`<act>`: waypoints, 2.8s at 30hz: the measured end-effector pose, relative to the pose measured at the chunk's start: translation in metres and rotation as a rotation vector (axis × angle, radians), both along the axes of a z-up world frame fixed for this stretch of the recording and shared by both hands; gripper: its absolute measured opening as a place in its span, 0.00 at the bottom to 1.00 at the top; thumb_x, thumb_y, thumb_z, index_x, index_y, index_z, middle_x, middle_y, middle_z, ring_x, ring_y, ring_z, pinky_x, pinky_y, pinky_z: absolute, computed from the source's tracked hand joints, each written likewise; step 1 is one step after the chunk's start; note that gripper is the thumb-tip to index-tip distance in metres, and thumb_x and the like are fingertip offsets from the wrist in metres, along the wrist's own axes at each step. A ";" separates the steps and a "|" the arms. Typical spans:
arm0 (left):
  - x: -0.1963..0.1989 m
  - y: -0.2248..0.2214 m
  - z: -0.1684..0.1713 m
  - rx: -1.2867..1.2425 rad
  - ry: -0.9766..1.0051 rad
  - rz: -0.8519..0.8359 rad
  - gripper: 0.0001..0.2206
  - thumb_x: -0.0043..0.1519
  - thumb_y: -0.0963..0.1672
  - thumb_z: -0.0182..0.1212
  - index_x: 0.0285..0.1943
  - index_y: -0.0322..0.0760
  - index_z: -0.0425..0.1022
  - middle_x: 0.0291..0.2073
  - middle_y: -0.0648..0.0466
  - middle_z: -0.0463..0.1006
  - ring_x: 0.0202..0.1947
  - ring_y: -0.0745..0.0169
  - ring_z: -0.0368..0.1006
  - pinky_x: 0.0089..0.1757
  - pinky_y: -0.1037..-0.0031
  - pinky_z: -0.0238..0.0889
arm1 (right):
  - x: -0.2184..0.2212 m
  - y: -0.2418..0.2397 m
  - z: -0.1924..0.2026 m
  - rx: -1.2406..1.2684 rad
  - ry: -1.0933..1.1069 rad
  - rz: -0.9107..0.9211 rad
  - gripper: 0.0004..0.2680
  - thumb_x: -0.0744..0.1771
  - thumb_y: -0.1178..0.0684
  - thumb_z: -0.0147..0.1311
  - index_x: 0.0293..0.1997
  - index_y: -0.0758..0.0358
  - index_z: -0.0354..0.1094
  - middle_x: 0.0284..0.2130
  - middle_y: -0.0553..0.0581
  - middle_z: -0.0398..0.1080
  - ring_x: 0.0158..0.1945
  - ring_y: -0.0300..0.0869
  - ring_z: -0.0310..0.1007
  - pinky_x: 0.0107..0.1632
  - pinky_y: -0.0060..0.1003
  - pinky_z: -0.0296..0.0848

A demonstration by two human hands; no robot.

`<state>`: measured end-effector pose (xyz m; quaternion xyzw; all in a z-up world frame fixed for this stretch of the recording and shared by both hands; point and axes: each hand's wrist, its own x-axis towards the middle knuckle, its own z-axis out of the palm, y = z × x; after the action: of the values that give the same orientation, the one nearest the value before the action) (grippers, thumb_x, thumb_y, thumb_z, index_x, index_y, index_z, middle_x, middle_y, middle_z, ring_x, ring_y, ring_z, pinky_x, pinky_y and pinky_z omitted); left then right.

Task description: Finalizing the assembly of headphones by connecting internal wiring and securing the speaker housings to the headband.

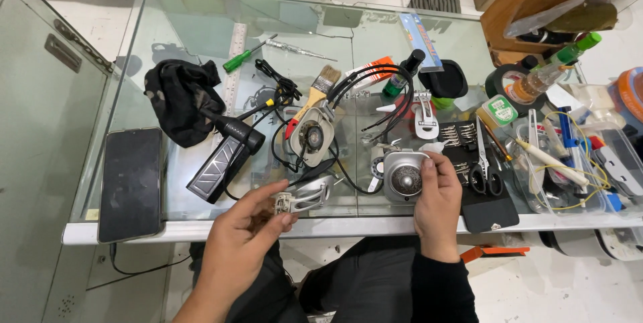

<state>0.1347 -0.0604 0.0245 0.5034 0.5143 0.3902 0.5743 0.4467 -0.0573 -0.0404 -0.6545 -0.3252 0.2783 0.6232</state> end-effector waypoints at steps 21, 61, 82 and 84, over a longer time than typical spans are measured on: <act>0.005 -0.014 -0.022 -0.161 -0.453 -0.187 0.26 0.58 0.37 0.66 0.69 0.33 0.73 0.42 0.47 0.83 0.37 0.59 0.78 0.43 0.69 0.78 | -0.117 -0.061 0.054 0.192 -0.475 0.608 0.12 0.67 0.51 0.58 0.55 0.60 0.73 0.48 0.57 0.75 0.53 0.48 0.74 0.56 0.42 0.73; 0.034 0.011 -0.011 0.169 0.006 -0.218 0.20 0.60 0.42 0.63 0.63 0.40 0.78 0.47 0.57 0.80 0.42 0.67 0.77 0.39 0.77 0.72 | -0.081 -0.023 0.058 -0.047 0.028 0.766 0.14 0.72 0.53 0.39 0.60 0.64 0.70 0.49 0.58 0.70 0.50 0.45 0.73 0.49 0.37 0.77; 0.023 0.013 -0.053 0.465 0.020 -0.196 0.08 0.63 0.43 0.58 0.43 0.38 0.83 0.25 0.58 0.85 0.23 0.70 0.81 0.29 0.79 0.73 | -0.057 -0.015 0.012 0.010 0.218 0.732 0.17 0.71 0.46 0.45 0.57 0.73 0.71 0.38 0.64 0.73 0.38 0.46 0.79 0.52 0.37 0.72; 0.023 0.013 -0.053 0.442 0.017 -0.211 0.09 0.63 0.43 0.57 0.43 0.37 0.83 0.26 0.57 0.85 0.25 0.67 0.82 0.31 0.76 0.74 | -0.056 -0.016 0.012 0.036 0.284 0.766 0.18 0.71 0.45 0.47 0.58 0.74 0.69 0.40 0.63 0.72 0.38 0.48 0.79 0.48 0.40 0.76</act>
<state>0.1581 -0.0471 -0.0283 0.6709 0.3657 0.4272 0.4833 0.3904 -0.0730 -0.0283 -0.4302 -0.4608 0.5723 0.5245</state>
